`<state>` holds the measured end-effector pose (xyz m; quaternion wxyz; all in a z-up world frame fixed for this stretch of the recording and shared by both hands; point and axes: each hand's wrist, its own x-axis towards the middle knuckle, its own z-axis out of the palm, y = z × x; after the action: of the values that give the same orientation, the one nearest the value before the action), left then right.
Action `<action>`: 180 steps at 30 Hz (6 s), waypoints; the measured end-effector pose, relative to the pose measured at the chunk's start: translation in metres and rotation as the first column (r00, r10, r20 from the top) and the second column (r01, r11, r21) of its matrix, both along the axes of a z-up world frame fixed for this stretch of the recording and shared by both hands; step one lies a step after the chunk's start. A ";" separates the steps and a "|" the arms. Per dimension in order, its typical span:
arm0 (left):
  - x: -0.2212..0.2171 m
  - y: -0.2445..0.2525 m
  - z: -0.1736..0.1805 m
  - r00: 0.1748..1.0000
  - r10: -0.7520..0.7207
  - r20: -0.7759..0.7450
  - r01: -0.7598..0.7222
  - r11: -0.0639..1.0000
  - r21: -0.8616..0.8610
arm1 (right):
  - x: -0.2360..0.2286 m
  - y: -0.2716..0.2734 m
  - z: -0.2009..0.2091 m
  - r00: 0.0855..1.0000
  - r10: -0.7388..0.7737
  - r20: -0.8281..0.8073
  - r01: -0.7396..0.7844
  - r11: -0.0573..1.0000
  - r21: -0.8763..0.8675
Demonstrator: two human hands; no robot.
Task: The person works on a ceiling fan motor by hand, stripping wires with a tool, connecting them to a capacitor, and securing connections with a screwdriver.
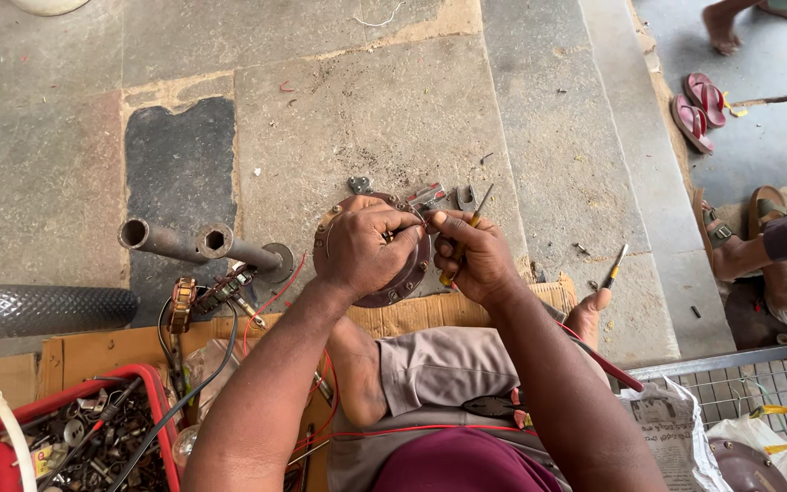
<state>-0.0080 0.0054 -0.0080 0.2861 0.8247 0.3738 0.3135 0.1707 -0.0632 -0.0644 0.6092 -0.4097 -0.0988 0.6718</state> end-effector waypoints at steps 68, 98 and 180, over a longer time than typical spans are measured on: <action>-0.047 -0.039 -0.049 0.945 0.198 0.262 -0.241 0.960 0.144 | -0.001 -0.054 0.011 0.780 0.160 0.604 -0.139 0.987 -0.082; -0.040 -0.035 -0.048 0.921 0.281 0.268 -0.306 0.951 0.055 | -0.010 -0.040 -0.008 0.954 0.256 0.157 -0.221 0.952 -0.210; -0.032 -0.038 -0.059 0.906 0.290 0.309 -0.313 0.949 0.027 | -0.021 -0.040 0.016 0.664 0.138 0.735 -0.195 0.981 -0.008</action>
<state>-0.0400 -0.0324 -0.0670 0.2562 0.7097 0.4366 0.4899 0.1494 -0.1033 -0.0487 0.4693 -0.6110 -0.3947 0.5007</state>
